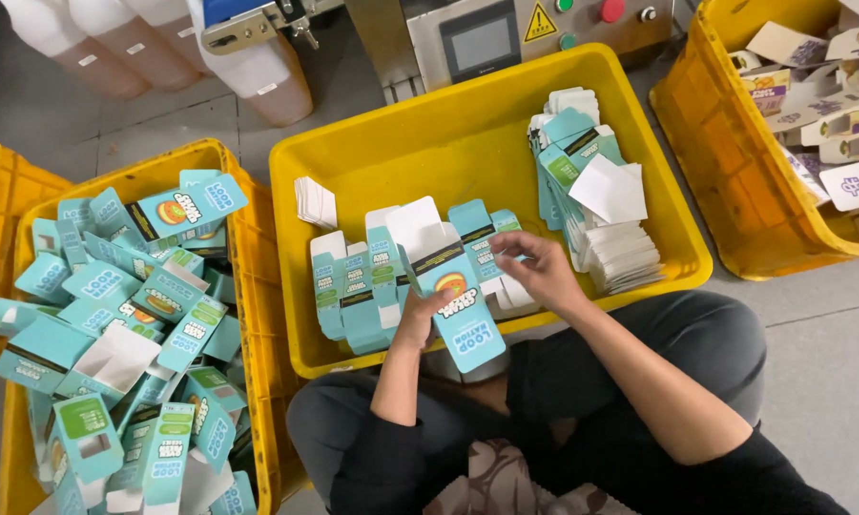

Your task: Folding flat cardboard box templates into their final shape and placing them into bins.

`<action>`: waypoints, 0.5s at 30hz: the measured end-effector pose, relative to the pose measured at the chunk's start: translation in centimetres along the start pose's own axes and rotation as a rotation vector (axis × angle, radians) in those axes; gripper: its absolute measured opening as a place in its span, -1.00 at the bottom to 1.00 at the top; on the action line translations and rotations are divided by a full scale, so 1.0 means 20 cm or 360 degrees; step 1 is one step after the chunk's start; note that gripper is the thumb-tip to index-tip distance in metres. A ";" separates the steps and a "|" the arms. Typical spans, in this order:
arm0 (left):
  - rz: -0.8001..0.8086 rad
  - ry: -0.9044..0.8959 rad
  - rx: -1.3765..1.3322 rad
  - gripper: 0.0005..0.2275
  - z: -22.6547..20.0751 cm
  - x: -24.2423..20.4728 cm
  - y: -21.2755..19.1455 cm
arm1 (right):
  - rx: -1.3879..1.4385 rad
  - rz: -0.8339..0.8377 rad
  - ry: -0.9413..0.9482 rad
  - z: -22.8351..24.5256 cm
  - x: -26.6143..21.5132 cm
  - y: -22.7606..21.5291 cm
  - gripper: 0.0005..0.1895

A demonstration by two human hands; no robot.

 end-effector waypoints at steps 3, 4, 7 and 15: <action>-0.0144 -0.0047 0.0005 -0.52 -0.02 -0.03 0.07 | 0.0135 -0.0070 0.0200 -0.01 0.00 -0.02 -0.62; -0.0256 -0.0069 0.0093 -0.46 -0.04 -0.06 0.11 | 0.0160 0.0038 0.0247 0.01 -0.01 0.01 -0.54; -0.0443 -0.0308 -0.0013 -0.43 0.06 -0.06 0.09 | 0.0185 0.0236 0.0270 -0.06 -0.05 0.13 -0.42; -0.0381 0.0210 0.0725 -0.17 -0.22 -0.14 0.37 | 0.0333 0.0116 -0.0094 0.01 -0.09 0.18 -0.32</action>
Point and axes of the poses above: each hand's wrist, its own x-axis towards the middle knuckle, its own y-axis out of the palm, z = x × y, the point moved 7 cm from there along x, towards the middle knuckle, and after that the axes turned 11 degrees about -x, right-handed, at the moved point
